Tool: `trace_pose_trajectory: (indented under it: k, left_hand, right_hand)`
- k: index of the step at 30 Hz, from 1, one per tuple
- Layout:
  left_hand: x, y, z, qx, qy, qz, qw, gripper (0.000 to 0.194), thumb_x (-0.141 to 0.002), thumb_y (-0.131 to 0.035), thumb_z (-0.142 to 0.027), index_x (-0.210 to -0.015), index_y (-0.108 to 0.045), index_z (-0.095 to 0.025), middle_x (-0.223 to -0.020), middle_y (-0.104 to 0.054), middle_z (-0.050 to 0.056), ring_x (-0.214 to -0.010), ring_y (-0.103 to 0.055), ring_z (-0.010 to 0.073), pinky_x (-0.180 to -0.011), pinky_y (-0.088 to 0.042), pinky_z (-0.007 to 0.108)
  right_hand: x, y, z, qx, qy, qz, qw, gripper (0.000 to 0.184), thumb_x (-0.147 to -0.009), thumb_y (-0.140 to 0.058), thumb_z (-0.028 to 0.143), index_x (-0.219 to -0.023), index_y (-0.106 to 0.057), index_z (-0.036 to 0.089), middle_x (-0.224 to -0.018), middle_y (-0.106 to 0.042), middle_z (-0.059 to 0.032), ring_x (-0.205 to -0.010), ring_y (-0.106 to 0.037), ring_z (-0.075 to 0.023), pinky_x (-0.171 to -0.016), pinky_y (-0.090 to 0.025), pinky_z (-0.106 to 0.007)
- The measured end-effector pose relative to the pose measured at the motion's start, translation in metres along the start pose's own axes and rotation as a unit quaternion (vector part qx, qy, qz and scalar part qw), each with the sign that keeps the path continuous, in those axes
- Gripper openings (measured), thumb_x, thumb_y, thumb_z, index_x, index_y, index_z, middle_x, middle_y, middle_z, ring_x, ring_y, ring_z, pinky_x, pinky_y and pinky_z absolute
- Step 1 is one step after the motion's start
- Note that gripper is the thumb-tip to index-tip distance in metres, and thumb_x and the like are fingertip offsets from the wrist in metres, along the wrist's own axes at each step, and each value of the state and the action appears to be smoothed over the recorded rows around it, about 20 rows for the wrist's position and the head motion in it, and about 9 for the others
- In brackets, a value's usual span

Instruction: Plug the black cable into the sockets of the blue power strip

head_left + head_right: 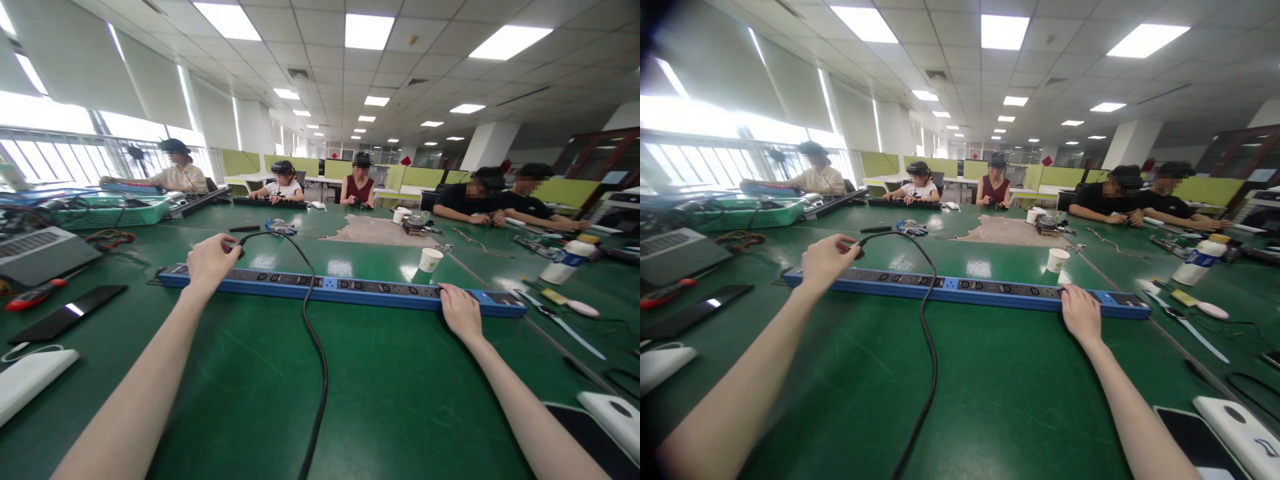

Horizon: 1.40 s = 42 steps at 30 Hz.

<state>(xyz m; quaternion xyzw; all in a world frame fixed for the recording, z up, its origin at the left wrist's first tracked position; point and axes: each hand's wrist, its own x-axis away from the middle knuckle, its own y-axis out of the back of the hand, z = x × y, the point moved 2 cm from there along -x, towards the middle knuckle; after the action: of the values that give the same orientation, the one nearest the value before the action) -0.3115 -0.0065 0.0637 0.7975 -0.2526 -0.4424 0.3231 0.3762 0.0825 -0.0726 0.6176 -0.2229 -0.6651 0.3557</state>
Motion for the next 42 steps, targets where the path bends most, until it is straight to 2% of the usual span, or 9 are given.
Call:
trace_pose_trajectory:
  k: [3,5,9,14,20,32,38,42]
  left_hand:
    - [0.001,-0.013,0.006,-0.024,0.000,0.070,0.997,0.038,-0.083,-0.070,-0.051,-0.110,-0.077,-0.024,-0.102,-0.079,0.009,-0.099,-0.070,0.0337,-0.088,-0.051,0.040]
    - [0.004,-0.025,0.010,-0.033,-0.005,0.090,0.995,0.037,-0.083,-0.070,-0.050,-0.107,-0.079,-0.023,-0.102,-0.080,0.010,-0.098,-0.071,0.0335,-0.086,-0.052,0.039]
    - [0.009,-0.041,0.014,-0.040,-0.019,0.077,0.996,0.035,-0.086,-0.066,-0.050,-0.105,-0.080,-0.024,-0.101,-0.080,0.010,-0.097,-0.072,0.0331,-0.085,-0.052,0.039]
    - [0.011,-0.048,0.010,-0.060,-0.042,0.066,0.995,0.036,-0.089,-0.064,-0.050,-0.109,-0.079,-0.024,-0.101,-0.080,0.010,-0.100,-0.071,0.0328,-0.088,-0.052,0.040]
    - [0.023,-0.058,0.006,-0.095,-0.051,0.062,0.992,0.035,-0.093,-0.059,-0.048,-0.111,-0.076,-0.023,-0.112,-0.076,0.015,-0.105,-0.069,0.0340,-0.089,-0.052,0.041]
    - [0.018,-0.058,0.014,-0.053,-0.011,0.092,0.994,0.033,-0.090,-0.064,-0.053,-0.108,-0.073,-0.027,-0.107,-0.078,0.012,-0.101,-0.070,0.0340,-0.087,-0.052,0.043]
    - [0.027,-0.059,0.009,-0.059,-0.022,0.075,0.995,0.037,-0.094,-0.059,-0.049,-0.119,-0.070,-0.024,-0.111,-0.075,0.012,-0.103,-0.070,0.0315,-0.086,-0.052,0.038]
    - [0.036,-0.052,-0.002,-0.067,-0.032,0.046,0.996,0.037,-0.097,-0.053,-0.049,-0.120,-0.069,-0.025,-0.118,-0.071,0.013,-0.105,-0.069,0.0314,-0.085,-0.051,0.038]
  right_hand:
    - [0.000,0.002,0.001,0.003,0.002,0.003,1.000,0.049,-0.107,-0.027,0.039,-0.134,-0.066,0.026,-0.138,-0.069,-0.0074,-0.130,-0.057,-0.0268,-0.106,-0.041,-0.043]
    - [0.000,0.003,0.002,0.004,0.001,0.003,1.000,0.049,-0.107,-0.028,0.039,-0.134,-0.066,0.026,-0.138,-0.068,-0.0071,-0.130,-0.057,-0.0267,-0.106,-0.041,-0.043]
    - [0.000,0.006,0.006,-0.003,-0.003,0.007,1.000,0.049,-0.106,-0.028,0.038,-0.134,-0.066,0.025,-0.138,-0.068,-0.0079,-0.130,-0.056,-0.0278,-0.105,-0.041,-0.044]
    - [-0.001,0.008,0.008,-0.012,-0.010,0.010,1.000,0.050,-0.105,-0.028,0.039,-0.133,-0.067,0.025,-0.137,-0.069,-0.0094,-0.129,-0.057,-0.0289,-0.106,-0.040,-0.045]
    - [0.000,0.008,0.008,-0.009,-0.011,0.013,1.000,0.051,-0.106,-0.027,0.039,-0.134,-0.067,0.025,-0.138,-0.068,-0.0094,-0.130,-0.056,-0.0287,-0.106,-0.040,-0.045]
    - [0.001,0.008,0.009,-0.006,-0.004,0.009,1.000,0.051,-0.107,-0.026,0.040,-0.134,-0.066,0.025,-0.140,-0.067,-0.0086,-0.131,-0.056,-0.0277,-0.106,-0.040,-0.044]
    - [0.000,0.007,0.007,0.003,-0.004,0.009,1.000,0.050,-0.106,-0.028,0.037,-0.135,-0.066,0.025,-0.140,-0.068,-0.0082,-0.130,-0.057,-0.0279,-0.106,-0.041,-0.044]
    - [0.000,0.006,0.006,-0.008,-0.008,0.009,1.000,0.049,-0.105,-0.030,0.036,-0.134,-0.067,0.026,-0.139,-0.068,-0.0082,-0.130,-0.057,-0.0285,-0.106,-0.041,-0.046]
